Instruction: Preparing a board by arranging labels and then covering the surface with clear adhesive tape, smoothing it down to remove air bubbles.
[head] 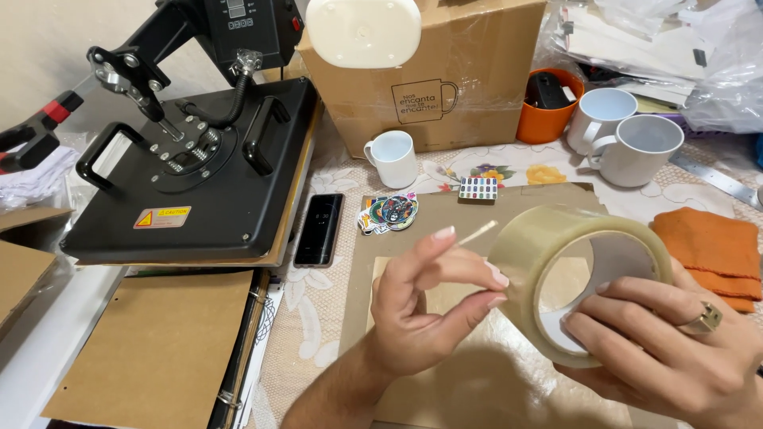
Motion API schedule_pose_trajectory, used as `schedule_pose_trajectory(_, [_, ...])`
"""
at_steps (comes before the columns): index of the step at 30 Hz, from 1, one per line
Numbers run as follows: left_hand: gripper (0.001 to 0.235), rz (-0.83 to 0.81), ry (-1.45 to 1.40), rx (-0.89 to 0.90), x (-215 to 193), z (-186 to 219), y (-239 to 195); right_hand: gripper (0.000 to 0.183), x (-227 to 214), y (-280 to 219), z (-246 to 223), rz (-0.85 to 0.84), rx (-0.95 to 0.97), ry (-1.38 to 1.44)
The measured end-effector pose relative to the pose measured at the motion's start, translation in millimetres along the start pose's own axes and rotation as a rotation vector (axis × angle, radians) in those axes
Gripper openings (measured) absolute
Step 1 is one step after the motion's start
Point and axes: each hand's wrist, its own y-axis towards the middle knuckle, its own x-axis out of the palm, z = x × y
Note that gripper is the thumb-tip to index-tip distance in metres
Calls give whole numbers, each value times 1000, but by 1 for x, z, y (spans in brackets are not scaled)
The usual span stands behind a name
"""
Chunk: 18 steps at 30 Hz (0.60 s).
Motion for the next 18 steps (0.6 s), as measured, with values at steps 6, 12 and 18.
schedule_pose_trajectory(6, [73, 5, 41, -68, 2, 2, 2, 32, 0, 0, 1, -18, -15, -22])
schedule_pose_trajectory(12, [73, 18, 286, 132, 2, 2, 1, 33, 2, 1, 0, -13, 17, -11])
schedule_pose_trajectory(18, [65, 4, 196, 35, -2, -5, 1, 34, 4, 0, -2, -69, 52, 23])
